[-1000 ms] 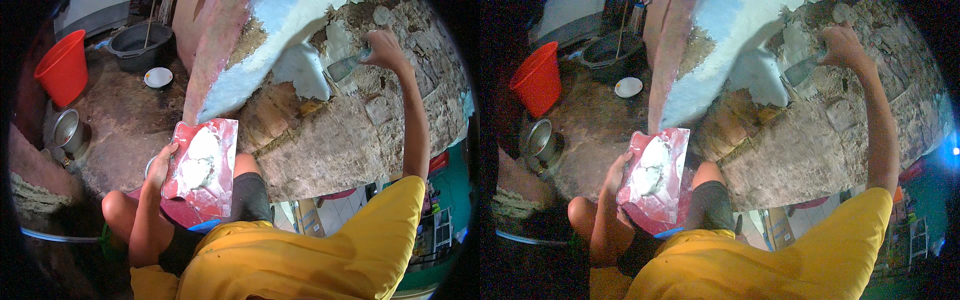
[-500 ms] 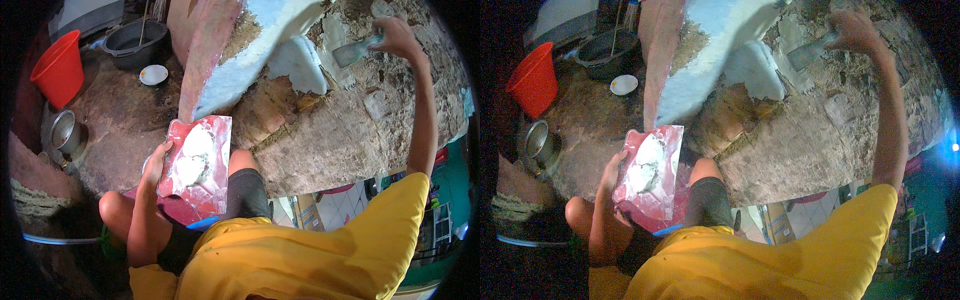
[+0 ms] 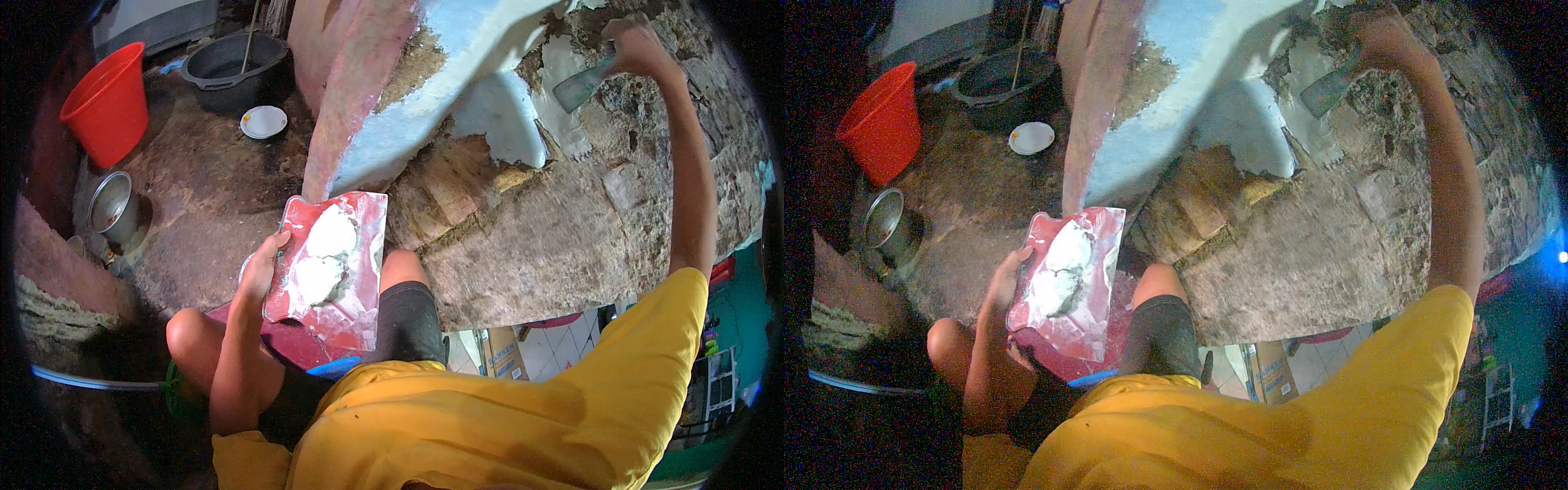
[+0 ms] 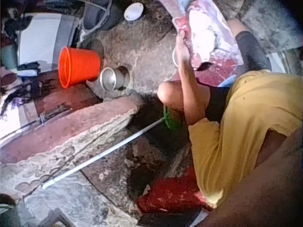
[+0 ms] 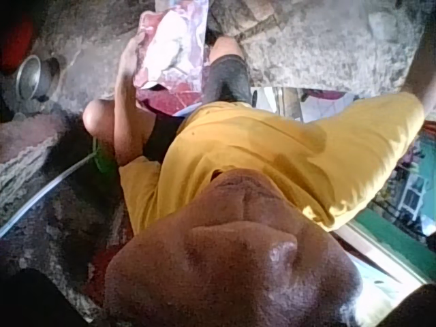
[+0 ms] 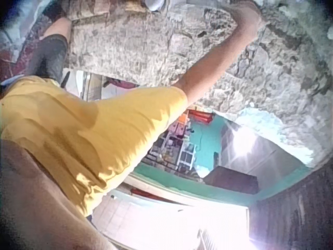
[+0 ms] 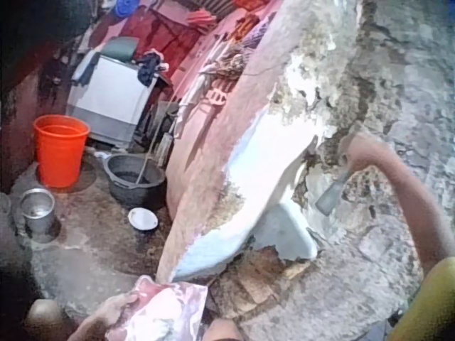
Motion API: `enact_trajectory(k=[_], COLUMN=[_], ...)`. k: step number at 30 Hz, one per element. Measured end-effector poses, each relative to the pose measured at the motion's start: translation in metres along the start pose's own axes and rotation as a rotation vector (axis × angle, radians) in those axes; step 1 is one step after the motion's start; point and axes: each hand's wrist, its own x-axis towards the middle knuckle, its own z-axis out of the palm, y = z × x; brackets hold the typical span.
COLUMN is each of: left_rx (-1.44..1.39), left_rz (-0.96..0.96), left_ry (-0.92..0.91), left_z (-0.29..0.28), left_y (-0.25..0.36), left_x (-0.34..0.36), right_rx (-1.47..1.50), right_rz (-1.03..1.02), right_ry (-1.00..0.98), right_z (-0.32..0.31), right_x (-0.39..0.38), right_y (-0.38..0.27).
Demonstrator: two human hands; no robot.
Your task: The person applies a white substance to a damaged wall using a putty knife. The person picks up the substance from a red tray and spreads it onto the wall surface.
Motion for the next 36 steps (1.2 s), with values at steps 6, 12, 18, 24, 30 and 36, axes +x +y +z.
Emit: enact_trajectory(k=[6,12,18,24,30,36], left_rx=[0.021,0.009,0.036,0.044,0.007,0.022], left_rz=[-0.016,-0.040,-0.012,-0.057,-0.034,-0.040], left_ry=[0.007,0.018,0.069,0.027,-0.012,-0.020], left_z=[-0.005,0.000,-0.008,-0.001,-0.005,-0.011], left_y=[-0.002,0.000,-0.005,-0.001,-0.006,-0.007], left_x=[0.002,0.001,0.003,0.005,0.007,0.009], right_rx=[0.060,0.054,0.169,0.030,0.153,0.083], right_rz=[0.124,-0.010,0.193,0.289,0.178,0.204], right_ry=[0.064,0.001,-0.130,-0.199,-0.107,-0.126], right_z=[0.019,0.017,-0.004,-0.024,-0.012,0.004], right_x=[0.003,0.007,0.005,-0.009,-0.009,-0.005], right_y=[0.050,0.003,0.000,0.041,0.003,-0.011])
